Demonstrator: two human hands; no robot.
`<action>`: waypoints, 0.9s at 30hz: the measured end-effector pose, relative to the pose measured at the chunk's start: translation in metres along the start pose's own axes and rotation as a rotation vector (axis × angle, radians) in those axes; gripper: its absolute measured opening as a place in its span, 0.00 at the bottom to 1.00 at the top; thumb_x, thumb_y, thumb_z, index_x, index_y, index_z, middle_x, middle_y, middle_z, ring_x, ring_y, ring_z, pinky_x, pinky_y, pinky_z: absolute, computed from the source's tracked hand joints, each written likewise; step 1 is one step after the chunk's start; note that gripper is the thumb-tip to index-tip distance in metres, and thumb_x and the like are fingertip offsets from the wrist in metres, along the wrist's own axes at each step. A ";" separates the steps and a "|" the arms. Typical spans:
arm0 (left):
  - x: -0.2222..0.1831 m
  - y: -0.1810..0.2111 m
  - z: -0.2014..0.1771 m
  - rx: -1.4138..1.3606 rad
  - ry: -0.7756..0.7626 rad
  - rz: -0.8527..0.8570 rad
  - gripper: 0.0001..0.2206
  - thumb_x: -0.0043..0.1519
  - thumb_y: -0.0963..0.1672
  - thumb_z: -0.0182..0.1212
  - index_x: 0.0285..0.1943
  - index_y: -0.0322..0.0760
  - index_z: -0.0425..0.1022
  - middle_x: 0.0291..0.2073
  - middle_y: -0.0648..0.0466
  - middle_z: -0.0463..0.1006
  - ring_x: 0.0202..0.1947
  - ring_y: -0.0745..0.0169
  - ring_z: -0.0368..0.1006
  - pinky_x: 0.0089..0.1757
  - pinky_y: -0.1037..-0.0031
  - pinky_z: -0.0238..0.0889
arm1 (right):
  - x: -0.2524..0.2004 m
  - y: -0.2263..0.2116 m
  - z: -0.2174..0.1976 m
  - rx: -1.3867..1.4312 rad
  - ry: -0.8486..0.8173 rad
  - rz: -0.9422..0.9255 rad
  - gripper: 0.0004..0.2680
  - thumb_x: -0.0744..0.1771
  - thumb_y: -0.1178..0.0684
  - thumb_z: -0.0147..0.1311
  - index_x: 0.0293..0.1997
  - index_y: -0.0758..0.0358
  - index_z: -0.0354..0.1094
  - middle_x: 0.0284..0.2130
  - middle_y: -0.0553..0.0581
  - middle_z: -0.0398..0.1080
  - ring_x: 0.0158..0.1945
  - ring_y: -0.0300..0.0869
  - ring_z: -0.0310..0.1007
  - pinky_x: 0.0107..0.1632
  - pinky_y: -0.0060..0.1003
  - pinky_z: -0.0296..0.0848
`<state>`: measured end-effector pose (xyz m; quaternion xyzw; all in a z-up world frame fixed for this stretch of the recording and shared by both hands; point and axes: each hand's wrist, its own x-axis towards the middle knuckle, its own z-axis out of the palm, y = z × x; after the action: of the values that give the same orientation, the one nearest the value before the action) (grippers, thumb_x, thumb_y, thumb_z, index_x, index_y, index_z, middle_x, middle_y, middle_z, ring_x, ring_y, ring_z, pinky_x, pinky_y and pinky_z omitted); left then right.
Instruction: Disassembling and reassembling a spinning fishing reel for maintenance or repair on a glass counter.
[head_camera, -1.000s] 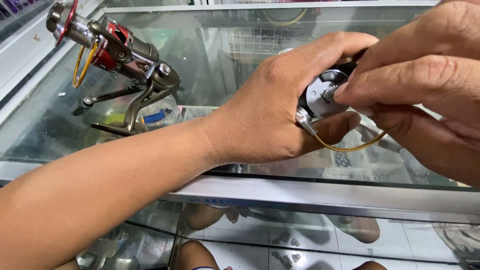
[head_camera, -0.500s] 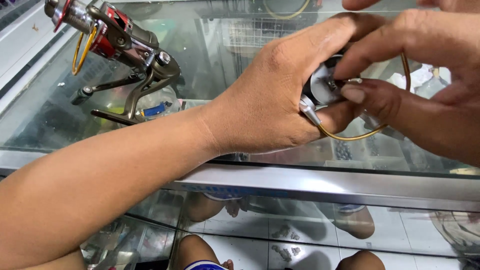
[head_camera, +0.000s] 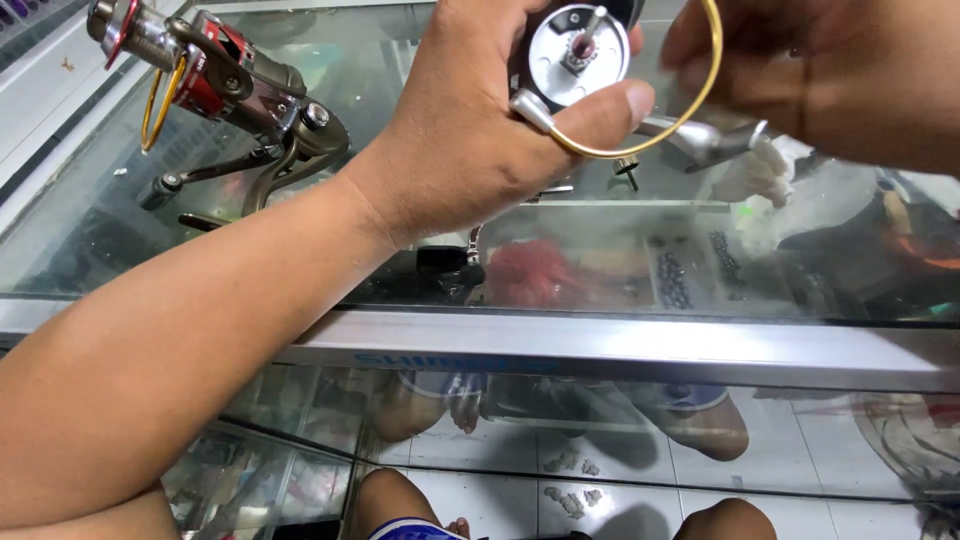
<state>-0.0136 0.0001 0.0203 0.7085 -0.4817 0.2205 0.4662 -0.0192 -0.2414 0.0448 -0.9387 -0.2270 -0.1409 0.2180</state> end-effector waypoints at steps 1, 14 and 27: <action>0.001 0.000 0.000 -0.016 -0.008 0.007 0.08 0.63 0.44 0.66 0.45 0.40 0.72 0.35 0.59 0.73 0.34 0.71 0.70 0.37 0.79 0.65 | 0.001 -0.010 0.002 0.045 -0.101 0.189 0.05 0.68 0.58 0.58 0.47 0.57 0.75 0.35 0.51 0.77 0.36 0.39 0.74 0.40 0.35 0.68; 0.003 -0.022 -0.005 -0.058 0.127 0.191 0.07 0.71 0.43 0.63 0.51 0.38 0.68 0.44 0.53 0.75 0.47 0.61 0.75 0.49 0.68 0.72 | 0.018 0.010 0.030 0.140 -0.068 -0.504 0.12 0.72 0.62 0.46 0.64 0.65 0.61 0.55 0.59 0.68 0.57 0.48 0.67 0.58 0.46 0.61; 0.007 -0.057 -0.006 -0.018 0.284 -0.040 0.07 0.63 0.42 0.61 0.31 0.42 0.70 0.26 0.59 0.74 0.30 0.69 0.78 0.36 0.73 0.78 | 0.017 -0.002 0.036 -0.024 -0.155 -0.550 0.15 0.72 0.47 0.44 0.62 0.64 0.66 0.54 0.61 0.66 0.60 0.52 0.64 0.59 0.47 0.62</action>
<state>0.0412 0.0080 0.0033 0.6753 -0.3987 0.3053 0.5402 -0.0001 -0.2166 0.0208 -0.8524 -0.4873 -0.1252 0.1425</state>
